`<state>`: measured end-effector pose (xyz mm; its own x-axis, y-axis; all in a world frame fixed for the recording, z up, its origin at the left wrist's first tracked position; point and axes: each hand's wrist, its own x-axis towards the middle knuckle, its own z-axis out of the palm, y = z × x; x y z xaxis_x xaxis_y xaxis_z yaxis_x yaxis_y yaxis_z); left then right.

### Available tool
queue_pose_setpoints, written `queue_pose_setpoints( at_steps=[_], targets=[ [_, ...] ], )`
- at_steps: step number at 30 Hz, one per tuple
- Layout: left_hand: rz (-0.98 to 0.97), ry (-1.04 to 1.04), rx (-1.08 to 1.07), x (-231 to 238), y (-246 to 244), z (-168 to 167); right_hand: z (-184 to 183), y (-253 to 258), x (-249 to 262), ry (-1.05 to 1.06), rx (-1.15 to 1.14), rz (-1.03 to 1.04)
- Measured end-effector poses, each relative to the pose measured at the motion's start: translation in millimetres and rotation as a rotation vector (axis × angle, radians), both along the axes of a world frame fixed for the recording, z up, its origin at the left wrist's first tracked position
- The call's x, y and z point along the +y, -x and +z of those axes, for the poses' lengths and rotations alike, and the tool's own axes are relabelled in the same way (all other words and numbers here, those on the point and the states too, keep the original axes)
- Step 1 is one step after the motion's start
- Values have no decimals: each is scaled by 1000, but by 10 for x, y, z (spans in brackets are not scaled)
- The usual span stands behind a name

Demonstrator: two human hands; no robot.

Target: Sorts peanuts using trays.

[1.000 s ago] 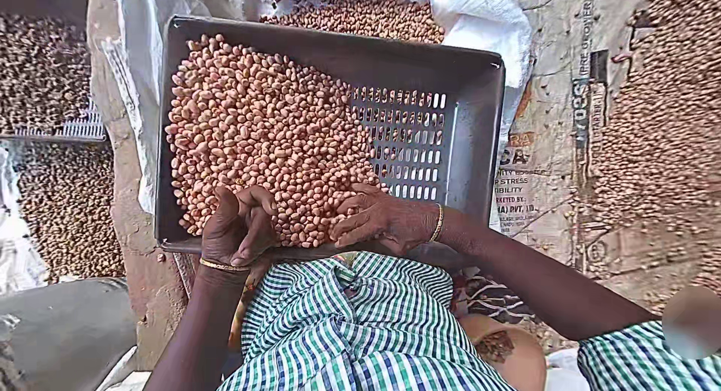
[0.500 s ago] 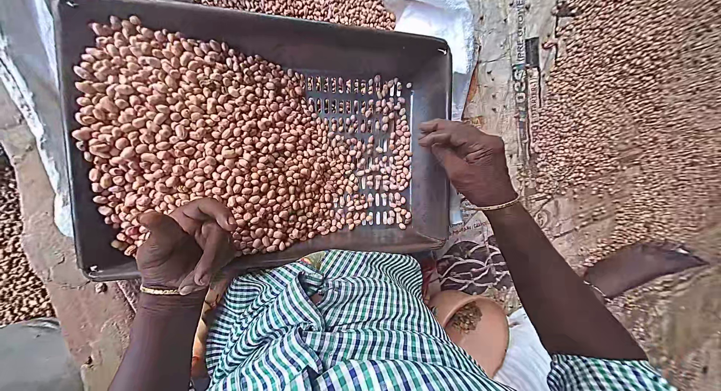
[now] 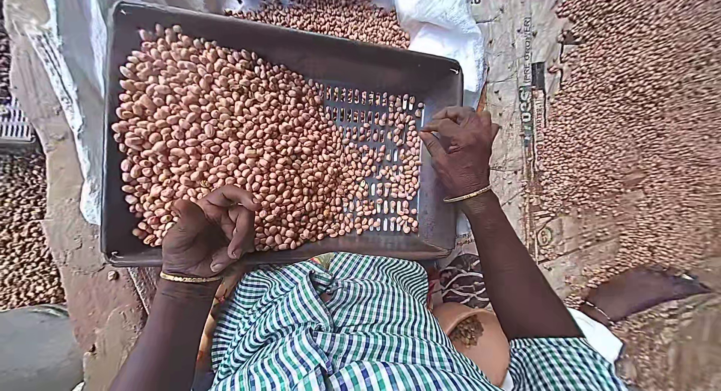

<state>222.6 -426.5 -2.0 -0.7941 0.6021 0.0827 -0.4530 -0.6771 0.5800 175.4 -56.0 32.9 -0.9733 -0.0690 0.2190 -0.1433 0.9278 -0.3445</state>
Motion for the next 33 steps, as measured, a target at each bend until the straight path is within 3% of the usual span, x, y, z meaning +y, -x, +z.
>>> queue_pose_setpoints(
  at_steps=[3,7,13,15,17,20,21,23,26,29,30,31,33],
  targets=[
    [-7,-16,-6,6,9,0,99,66,-158,59,-29,64],
    [-13,-48,-22,20,15,-7,-167,123,-476,-31,-45,310],
    [12,-49,-22,25,1,12,-395,194,-703,-280,-61,401],
    [4,-56,-15,33,8,13,-393,172,-742,-277,-59,405],
    [6,-63,-14,50,11,18,-401,197,-663,-1,-72,354],
    [14,-85,-11,28,-8,10,-317,302,-375,949,-154,220],
    [10,-94,-12,21,-13,4,-247,331,-272,1180,-165,215],
    [-11,-88,-17,11,-6,-2,-16,336,-86,1350,-189,196],
    [-20,-61,-14,23,9,1,384,291,69,1218,-179,75],
    [-12,-50,-1,9,0,7,391,178,158,405,-219,50],
    [-9,-52,-2,10,-1,13,357,151,167,226,-227,67],
    [-6,-53,-4,13,-2,20,341,144,173,177,-230,63],
    [6,-44,1,25,-3,16,332,193,115,416,-201,-35]
  ],
)
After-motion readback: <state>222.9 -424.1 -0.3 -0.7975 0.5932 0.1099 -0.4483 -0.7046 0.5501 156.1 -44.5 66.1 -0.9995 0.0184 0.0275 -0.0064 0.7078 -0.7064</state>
